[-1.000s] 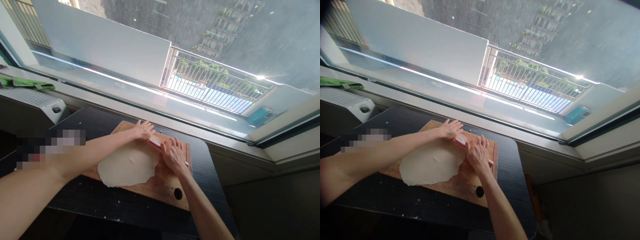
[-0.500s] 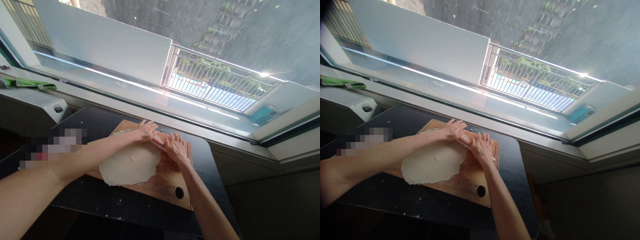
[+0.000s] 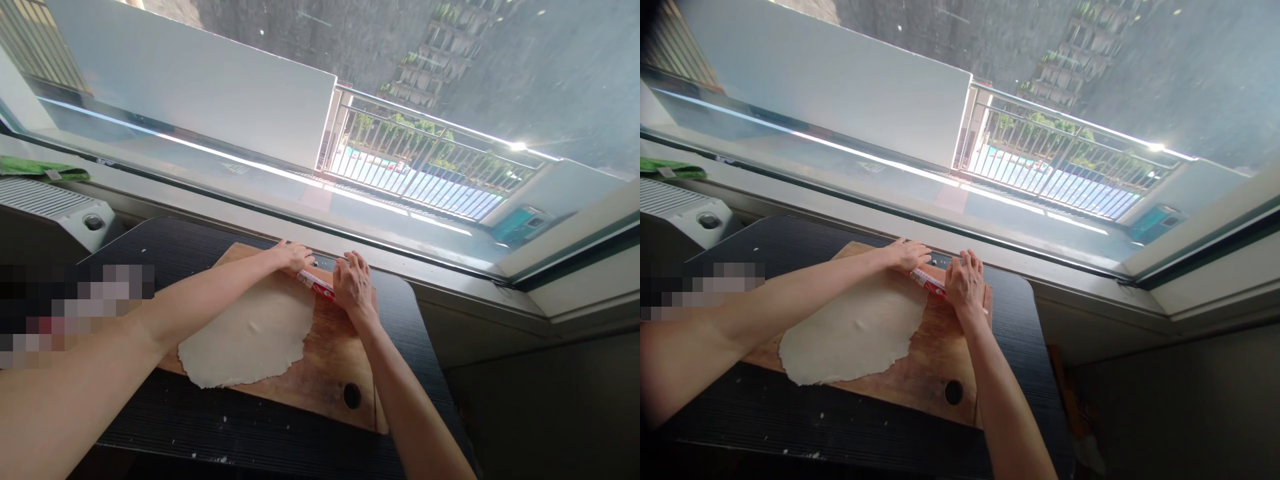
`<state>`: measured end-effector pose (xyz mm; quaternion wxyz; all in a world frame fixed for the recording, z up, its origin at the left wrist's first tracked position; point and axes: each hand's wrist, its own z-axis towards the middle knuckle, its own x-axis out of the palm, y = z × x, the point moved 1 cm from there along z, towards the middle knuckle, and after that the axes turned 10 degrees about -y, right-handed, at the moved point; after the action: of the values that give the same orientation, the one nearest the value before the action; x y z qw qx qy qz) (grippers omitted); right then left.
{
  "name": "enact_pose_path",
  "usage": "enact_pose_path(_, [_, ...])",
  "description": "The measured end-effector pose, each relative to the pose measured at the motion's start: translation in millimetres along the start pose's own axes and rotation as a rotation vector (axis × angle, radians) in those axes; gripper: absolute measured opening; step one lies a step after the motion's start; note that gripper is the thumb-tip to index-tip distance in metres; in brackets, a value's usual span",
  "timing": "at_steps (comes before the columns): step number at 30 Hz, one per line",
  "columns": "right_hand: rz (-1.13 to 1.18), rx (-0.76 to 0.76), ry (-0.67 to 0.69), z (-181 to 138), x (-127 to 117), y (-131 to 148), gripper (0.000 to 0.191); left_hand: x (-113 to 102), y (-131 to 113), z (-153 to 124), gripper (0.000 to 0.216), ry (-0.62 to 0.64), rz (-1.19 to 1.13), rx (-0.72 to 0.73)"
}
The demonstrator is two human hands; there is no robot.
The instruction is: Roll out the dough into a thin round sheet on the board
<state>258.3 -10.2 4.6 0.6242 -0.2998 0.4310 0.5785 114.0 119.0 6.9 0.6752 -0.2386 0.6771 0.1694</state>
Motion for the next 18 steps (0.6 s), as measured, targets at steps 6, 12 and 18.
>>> enact_pose_path(6, [-0.015, -0.061, 0.113, -0.5, 2.9, 0.6, 0.041, -7.1, -3.6, -1.0, 0.026, -0.006, 0.015, -0.003])
enact_pose_path(12, [-0.011, 0.0, 0.228, 11.0, 3.5, -3.6, 0.041, -12.0, -7.2, 1.4, 0.026, -0.019, 0.046, -0.008])
enact_pose_path(18, [-0.022, -0.006, 0.244, 16.3, 3.4, -7.2, 0.042, -7.4, -5.1, 10.9, 0.034, -0.075, 0.04, -0.035])
